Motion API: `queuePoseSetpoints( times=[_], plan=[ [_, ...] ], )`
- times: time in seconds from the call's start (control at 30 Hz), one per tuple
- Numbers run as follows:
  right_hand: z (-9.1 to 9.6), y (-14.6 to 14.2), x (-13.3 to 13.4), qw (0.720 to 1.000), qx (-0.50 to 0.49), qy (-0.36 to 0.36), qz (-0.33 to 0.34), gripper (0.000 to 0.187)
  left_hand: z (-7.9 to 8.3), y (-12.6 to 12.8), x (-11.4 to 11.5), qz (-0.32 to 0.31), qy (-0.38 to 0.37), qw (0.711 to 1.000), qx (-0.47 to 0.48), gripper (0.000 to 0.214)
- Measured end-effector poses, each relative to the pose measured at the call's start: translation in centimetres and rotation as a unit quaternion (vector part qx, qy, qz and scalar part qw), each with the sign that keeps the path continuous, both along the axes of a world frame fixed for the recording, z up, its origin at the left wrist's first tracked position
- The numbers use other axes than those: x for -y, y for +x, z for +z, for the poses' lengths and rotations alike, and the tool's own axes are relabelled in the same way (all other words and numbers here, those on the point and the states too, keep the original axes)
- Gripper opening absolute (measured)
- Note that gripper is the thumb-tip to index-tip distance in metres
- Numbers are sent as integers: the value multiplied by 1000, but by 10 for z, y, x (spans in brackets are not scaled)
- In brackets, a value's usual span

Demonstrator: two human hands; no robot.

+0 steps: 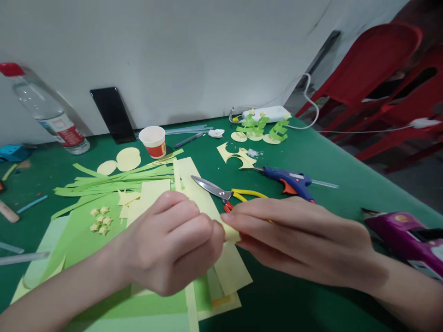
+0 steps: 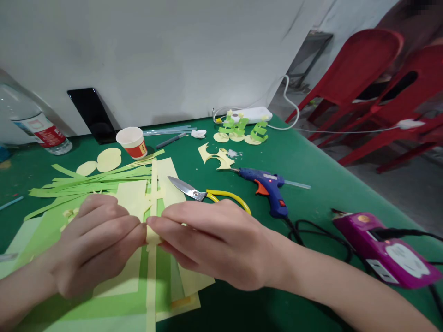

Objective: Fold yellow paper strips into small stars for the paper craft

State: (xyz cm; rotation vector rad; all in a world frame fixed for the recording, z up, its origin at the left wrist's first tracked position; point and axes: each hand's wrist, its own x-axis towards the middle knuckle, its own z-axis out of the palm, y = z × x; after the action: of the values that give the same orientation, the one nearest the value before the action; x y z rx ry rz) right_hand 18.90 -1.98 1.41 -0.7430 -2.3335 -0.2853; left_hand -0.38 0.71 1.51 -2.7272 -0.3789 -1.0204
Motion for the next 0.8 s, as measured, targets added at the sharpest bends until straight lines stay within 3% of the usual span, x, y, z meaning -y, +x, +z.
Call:
queuePoseSetpoints(
  times=[0.13, 0.33, 0.63, 0.8],
  plan=[
    [-3, -1, 1, 999, -35, -14, 9, 20, 5, 1, 3, 3, 24, 999, -23, 22],
    [-8, 1, 4, 996, -52, -15, -66, 11, 2, 0, 4, 58, 52, 997, -12, 17],
    [-6, 1, 0, 998, -17, 22, -62, 15, -1, -4, 2, 29, 51, 998, -34, 10],
    [-4, 3, 1, 998, 0, 24, -51, 16, 0, -2, -1, 55, 70, 996, -22, 15]
  ],
)
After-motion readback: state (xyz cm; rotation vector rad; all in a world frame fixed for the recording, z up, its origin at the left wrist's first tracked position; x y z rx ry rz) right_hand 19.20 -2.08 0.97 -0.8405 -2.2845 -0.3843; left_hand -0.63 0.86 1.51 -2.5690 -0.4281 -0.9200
